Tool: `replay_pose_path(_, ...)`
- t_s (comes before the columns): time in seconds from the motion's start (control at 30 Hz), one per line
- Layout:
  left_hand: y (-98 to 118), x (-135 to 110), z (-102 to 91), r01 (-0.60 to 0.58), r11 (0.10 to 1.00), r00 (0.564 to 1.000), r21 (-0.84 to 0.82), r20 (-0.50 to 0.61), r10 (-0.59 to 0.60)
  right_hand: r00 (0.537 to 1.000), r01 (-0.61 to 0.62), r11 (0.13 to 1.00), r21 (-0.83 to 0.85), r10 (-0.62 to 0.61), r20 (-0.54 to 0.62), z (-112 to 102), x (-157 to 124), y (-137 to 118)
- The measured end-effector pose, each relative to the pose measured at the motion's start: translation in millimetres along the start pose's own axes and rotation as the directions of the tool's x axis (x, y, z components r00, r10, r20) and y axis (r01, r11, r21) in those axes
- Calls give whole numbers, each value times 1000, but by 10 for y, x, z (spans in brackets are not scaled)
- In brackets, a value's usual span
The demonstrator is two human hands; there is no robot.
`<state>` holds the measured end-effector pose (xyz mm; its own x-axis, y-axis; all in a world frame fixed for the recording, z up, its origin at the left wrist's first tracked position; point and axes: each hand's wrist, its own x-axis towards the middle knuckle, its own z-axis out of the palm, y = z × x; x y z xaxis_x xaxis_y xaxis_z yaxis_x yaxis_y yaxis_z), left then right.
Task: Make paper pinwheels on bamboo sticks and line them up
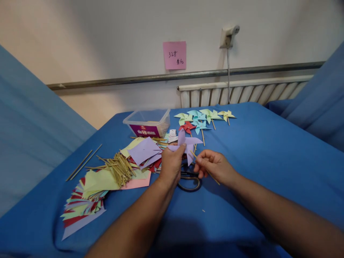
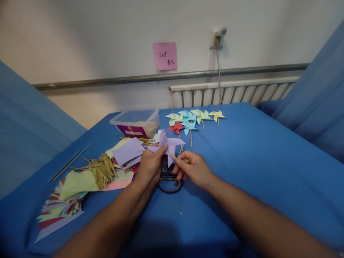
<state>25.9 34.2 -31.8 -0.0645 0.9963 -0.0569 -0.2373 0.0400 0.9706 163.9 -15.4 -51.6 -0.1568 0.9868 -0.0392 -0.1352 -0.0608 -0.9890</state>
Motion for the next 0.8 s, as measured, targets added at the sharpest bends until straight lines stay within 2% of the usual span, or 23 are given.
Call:
replay_pose_path(0.13,-12,17,-5,-8,998,1000,64,-20,10,972,136,984,-113,-155,-179,1,-15,-54)
replay_pose_path(0.27,-70,-7,9,-20,983,1000,185,0,21,959,144,985,-96,-163,-230,41,0,-72)
replay_pose_path(0.47,-33,-76,28,1,980,998,200,64,-15,961,118,991,-64,-130,-246,48,34,-46)
replay_pose_path(0.8,55,-139,45,68,985,993,157,85,-82,968,135,990,-30,-138,-209,8,53,-25)
